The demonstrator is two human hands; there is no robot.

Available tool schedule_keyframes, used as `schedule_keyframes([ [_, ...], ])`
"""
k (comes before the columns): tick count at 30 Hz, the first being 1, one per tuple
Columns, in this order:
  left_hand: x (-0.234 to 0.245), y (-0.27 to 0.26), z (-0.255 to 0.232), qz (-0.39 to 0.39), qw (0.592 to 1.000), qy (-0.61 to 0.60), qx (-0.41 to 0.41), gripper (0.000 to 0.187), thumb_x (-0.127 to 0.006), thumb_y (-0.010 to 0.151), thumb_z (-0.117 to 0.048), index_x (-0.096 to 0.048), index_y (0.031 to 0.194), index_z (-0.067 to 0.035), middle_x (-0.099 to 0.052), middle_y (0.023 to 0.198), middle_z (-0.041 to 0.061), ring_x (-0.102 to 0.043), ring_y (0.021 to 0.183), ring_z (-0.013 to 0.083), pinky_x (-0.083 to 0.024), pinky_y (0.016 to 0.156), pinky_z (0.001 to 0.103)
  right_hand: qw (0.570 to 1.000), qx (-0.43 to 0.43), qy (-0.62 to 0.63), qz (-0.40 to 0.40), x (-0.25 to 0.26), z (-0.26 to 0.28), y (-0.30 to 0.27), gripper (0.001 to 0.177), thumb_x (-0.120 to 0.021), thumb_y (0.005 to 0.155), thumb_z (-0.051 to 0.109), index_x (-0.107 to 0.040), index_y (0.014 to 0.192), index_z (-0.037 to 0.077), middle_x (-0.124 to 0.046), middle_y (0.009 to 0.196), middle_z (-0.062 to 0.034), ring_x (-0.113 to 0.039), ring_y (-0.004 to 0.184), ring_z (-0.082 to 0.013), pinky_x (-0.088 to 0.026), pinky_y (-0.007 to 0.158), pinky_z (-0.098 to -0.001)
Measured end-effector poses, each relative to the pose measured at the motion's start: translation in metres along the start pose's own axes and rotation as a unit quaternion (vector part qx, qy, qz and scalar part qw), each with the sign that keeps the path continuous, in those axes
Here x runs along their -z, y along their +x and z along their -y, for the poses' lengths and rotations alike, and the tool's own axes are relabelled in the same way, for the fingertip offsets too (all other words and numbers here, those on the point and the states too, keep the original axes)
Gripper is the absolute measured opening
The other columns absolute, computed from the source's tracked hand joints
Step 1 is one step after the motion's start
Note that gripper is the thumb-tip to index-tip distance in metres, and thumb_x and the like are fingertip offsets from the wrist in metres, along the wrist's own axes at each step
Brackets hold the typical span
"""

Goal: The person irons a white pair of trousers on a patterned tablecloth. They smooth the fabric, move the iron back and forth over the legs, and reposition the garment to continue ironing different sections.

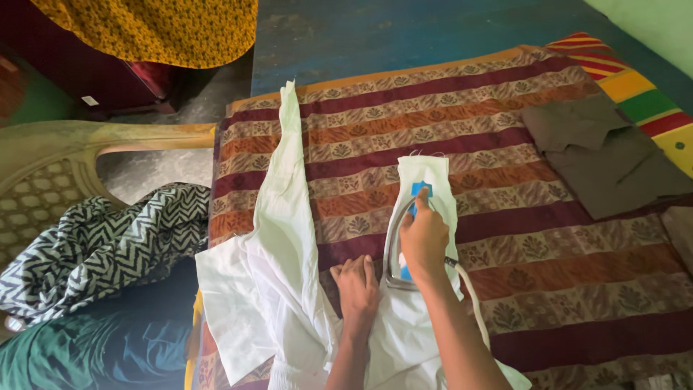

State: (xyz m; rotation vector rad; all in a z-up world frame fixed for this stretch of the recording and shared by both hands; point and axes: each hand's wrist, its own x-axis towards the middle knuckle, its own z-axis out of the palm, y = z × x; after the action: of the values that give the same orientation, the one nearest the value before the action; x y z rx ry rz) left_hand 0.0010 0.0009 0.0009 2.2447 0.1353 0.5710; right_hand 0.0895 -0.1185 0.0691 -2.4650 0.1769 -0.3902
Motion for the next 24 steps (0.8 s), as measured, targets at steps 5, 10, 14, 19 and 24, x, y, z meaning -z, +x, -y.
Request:
schedule_keyframes([
  [5, -0.004, -0.004, 0.005, -0.005, 1.000, 0.008, -0.010, 0.034, -0.047, 0.102, -0.018, -0.066, 0.078, -0.002, -0.067, 0.077, 0.019, -0.059, 0.080, 0.0351, -0.038, 0.085, 0.046, 1.000, 0.022, -0.002, -0.021, -0.011, -0.002, 0.016, 0.059, -0.066, 0.091, 0.011, -0.051, 0.146, -0.003, -0.072, 0.085, -0.0263, -0.071, 0.083, -0.0451, -0.056, 0.076, -0.0532],
  [10, -0.002, 0.001, 0.006, -0.003, 1.000, 0.016, -0.018, 0.033, -0.049, 0.101, -0.021, -0.067, 0.080, -0.003, -0.068, 0.079, 0.018, -0.060, 0.078, 0.0339, -0.038, 0.084, 0.046, 0.999, 0.044, 0.011, -0.008, -0.013, -0.013, 0.044, 0.059, -0.066, 0.088, 0.011, -0.053, 0.144, -0.002, -0.072, 0.088, -0.0265, -0.071, 0.084, -0.0452, -0.057, 0.078, -0.0521],
  [14, 0.004, 0.002, -0.007, 0.035, 0.998, 0.055, 0.015, 0.035, -0.057, 0.098, -0.033, -0.067, 0.076, -0.007, -0.068, 0.075, 0.016, -0.063, 0.079, 0.0317, -0.038, 0.086, 0.046, 0.996, 0.072, -0.011, 0.054, 0.013, -0.025, 0.024, 0.065, -0.067, 0.085, 0.010, -0.050, 0.147, 0.003, -0.072, 0.088, -0.0248, -0.070, 0.083, -0.0450, -0.055, 0.077, -0.0535],
  [19, 0.008, 0.006, -0.014, 0.069, 0.993, 0.091, -0.032, 0.035, -0.072, 0.083, -0.040, -0.066, 0.070, -0.008, -0.072, 0.075, 0.009, -0.063, 0.078, 0.0298, -0.036, 0.084, 0.048, 0.992, 0.016, 0.016, 0.121, 0.048, -0.037, 0.005, 0.065, -0.065, 0.087, 0.014, -0.051, 0.150, 0.018, -0.071, 0.080, -0.0246, -0.073, 0.078, -0.0427, -0.058, 0.076, -0.0508],
  [24, 0.003, 0.002, -0.003, 0.065, 0.992, 0.092, -0.053, 0.016, -0.069, 0.083, -0.025, -0.068, 0.075, -0.011, -0.073, 0.079, 0.006, -0.064, 0.081, 0.0270, -0.036, 0.084, 0.047, 0.995, 0.074, -0.024, 0.057, 0.030, -0.037, 0.040, 0.062, -0.066, 0.087, 0.016, -0.055, 0.147, 0.015, -0.070, 0.073, -0.0240, -0.071, 0.075, -0.0433, -0.056, 0.076, -0.0528],
])
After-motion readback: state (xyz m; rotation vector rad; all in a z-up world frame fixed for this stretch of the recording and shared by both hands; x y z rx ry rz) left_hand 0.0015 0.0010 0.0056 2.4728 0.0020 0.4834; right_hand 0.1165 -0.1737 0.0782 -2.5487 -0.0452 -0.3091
